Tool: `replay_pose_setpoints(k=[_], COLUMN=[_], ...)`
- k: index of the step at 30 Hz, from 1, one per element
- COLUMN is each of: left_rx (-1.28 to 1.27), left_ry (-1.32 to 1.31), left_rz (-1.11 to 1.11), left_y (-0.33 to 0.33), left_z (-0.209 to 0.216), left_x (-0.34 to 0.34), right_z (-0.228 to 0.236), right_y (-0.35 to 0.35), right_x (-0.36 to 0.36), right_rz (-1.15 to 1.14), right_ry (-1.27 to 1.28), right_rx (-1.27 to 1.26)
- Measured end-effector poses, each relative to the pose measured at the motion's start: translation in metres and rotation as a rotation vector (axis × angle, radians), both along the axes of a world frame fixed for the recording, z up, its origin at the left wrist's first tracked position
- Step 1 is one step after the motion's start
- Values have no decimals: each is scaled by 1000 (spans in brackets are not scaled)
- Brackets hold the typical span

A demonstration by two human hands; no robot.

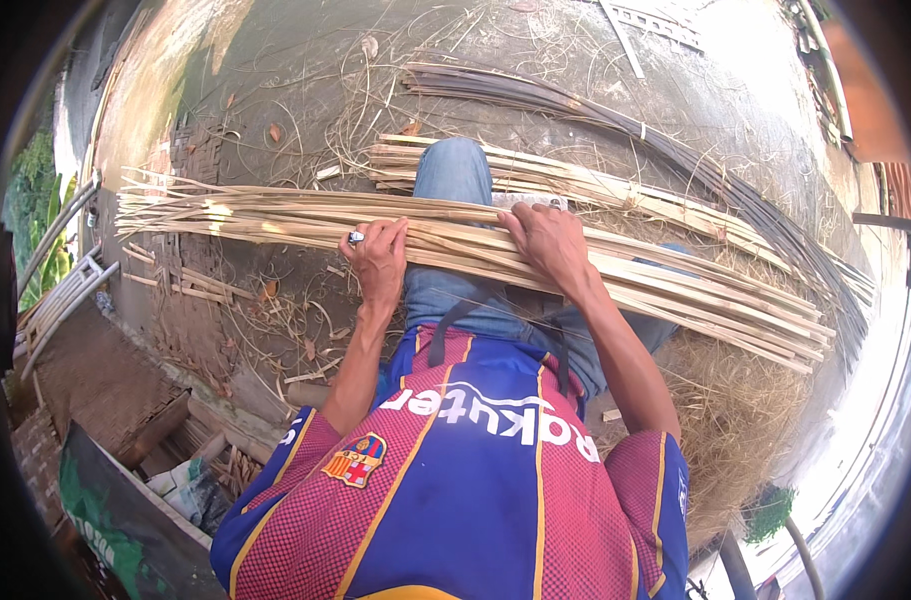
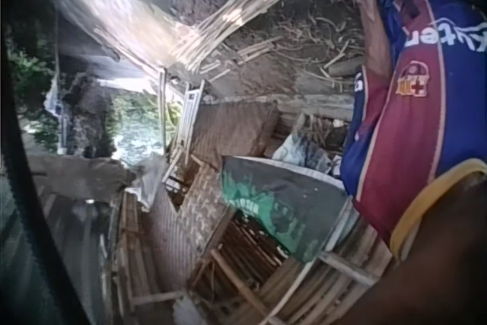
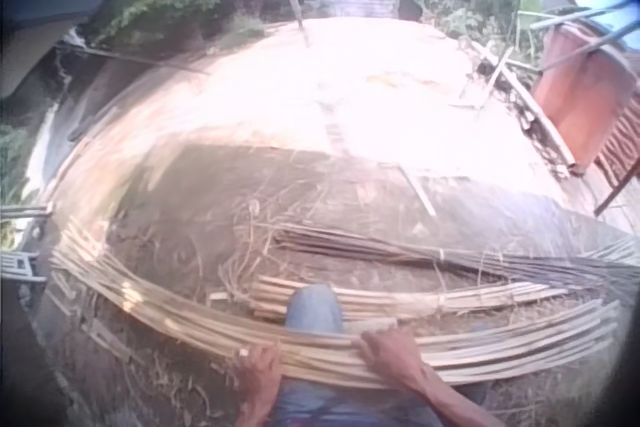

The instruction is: The person sits on the ground and gathers thin bamboo strips from a pile, aligns them, and arranges them into a neat bundle on their lap. The person repeatedly picks up strips, adjusts their alignment, and places them into a growing stack.

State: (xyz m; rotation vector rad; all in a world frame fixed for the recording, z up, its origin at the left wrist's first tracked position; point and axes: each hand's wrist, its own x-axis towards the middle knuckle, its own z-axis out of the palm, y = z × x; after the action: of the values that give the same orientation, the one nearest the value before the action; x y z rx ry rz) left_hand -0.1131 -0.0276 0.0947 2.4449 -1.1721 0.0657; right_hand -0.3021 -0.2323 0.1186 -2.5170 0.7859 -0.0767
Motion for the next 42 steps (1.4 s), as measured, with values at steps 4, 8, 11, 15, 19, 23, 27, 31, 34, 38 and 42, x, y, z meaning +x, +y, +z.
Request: replay_pose_setpoints(k=[4, 8, 11, 15, 19, 23, 27, 31, 34, 38, 42], left_rx=[-21, -136, -398, -440, -86, -61, -163, -145, -156, -178, -173], left_ry=[-45, 284, 670, 800, 338, 391, 316, 302, 275, 268, 282], left_rz=[-33, -96, -149, 51, -164, -153, -165, -158, -163, -161, -153], left_y=[-1, -13, -30, -44, -63, -66, -65, -66, -65, -65, -65], left_z=[1, 23, 40, 32, 4, -17, -23, -24, -23, -24, -24], left_x=[7, -4, -19, -11, 5, 14, 5, 7, 6, 6, 5], right_z=[1, -1, -4, -5, -8, 38, 46, 41, 36, 52, 144], right_y=[-2, 0, 0, -1, -9, -49, -78, -69, -72, -108, -140], right_x=[1, -1, -3, -2, -8, -41, -86, -85, -82, -120, -211], right_rz=[16, 17, -20, -74, -89, -311, -422, -320, -385, -664, -1271], right_ry=[18, -7, -71, -48, -211, -365, -112, 159, 122, -189, -619], right_rx=[18, -5, -14, -37, -106, -83, 72, 327, 290, -103, -501])
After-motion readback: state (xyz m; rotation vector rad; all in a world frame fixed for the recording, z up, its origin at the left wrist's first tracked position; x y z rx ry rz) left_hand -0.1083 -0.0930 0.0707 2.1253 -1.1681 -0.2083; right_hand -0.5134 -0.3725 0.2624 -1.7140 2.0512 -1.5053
